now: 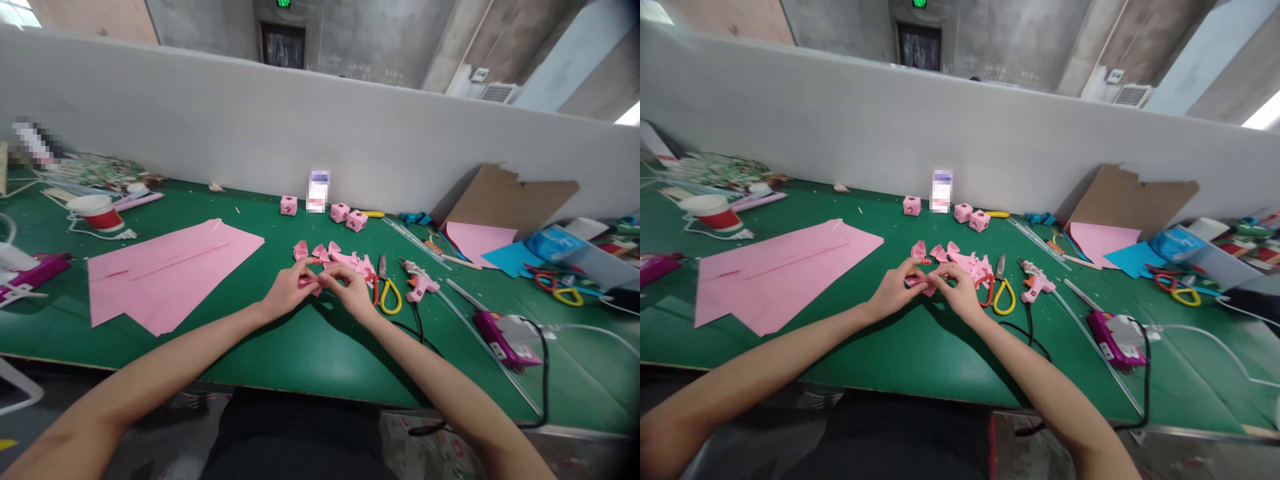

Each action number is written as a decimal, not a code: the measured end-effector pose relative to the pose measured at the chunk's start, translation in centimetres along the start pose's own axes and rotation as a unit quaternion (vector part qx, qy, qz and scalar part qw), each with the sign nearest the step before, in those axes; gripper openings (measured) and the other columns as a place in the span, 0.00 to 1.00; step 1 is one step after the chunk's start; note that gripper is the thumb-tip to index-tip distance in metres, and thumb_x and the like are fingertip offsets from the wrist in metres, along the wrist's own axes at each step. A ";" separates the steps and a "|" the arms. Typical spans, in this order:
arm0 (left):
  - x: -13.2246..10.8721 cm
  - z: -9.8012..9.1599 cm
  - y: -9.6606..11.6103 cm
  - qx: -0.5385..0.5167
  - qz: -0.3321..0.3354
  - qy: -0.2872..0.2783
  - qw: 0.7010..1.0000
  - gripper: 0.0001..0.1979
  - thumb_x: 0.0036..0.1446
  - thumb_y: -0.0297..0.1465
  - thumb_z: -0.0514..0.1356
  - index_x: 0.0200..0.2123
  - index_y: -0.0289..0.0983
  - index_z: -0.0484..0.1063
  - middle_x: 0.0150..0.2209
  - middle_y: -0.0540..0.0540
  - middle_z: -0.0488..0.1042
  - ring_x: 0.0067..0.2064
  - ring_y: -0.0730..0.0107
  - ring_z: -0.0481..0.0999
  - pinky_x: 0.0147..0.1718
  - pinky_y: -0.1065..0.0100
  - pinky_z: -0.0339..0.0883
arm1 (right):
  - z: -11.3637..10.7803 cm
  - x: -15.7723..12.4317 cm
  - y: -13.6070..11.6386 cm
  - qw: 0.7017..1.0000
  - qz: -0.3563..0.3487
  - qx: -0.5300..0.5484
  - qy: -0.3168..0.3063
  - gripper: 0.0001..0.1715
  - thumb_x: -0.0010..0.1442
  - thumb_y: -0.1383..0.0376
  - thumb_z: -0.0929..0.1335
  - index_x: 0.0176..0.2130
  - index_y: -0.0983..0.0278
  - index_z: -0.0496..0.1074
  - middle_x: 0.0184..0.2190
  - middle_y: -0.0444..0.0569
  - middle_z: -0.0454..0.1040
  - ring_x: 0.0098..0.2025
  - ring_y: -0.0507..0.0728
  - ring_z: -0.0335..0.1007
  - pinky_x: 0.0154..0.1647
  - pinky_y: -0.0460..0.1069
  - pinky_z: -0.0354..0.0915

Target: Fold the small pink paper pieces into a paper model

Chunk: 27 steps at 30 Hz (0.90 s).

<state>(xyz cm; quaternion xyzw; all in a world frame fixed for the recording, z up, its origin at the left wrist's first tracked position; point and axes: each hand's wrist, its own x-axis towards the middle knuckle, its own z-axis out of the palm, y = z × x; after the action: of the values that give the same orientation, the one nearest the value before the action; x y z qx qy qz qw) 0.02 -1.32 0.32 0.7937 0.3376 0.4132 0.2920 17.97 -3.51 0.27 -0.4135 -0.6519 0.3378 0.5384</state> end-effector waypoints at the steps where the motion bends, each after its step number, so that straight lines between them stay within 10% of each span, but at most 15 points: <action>1: 0.0 0.0 -0.1 0.004 0.002 -0.005 1.000 0.19 0.58 0.31 0.61 0.52 0.38 0.63 0.35 0.50 0.80 0.39 0.68 0.80 0.43 0.67 0.69 | 0.0 0.0 0.0 1.000 0.002 0.001 0.000 0.11 0.57 0.55 0.72 0.32 0.60 0.78 0.34 0.48 0.75 0.40 0.57 0.71 0.43 0.53 0.66; 27: 0.0 -0.1 0.9 -0.040 -0.046 -0.026 0.998 0.25 0.56 0.34 0.62 0.55 0.37 0.60 0.30 0.52 0.79 0.34 0.68 0.79 0.40 0.67 0.68 | 0.0 -0.1 -0.3 1.000 0.011 -0.015 -0.008 0.13 0.58 0.54 0.71 0.34 0.61 0.77 0.36 0.50 0.75 0.42 0.58 0.71 0.43 0.54 0.67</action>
<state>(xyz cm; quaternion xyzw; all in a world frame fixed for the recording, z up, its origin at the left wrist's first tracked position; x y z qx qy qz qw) 0.22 -1.79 1.00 0.7752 0.3494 0.3919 0.3514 17.96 -3.67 0.49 -0.4258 -0.6569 0.3370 0.5230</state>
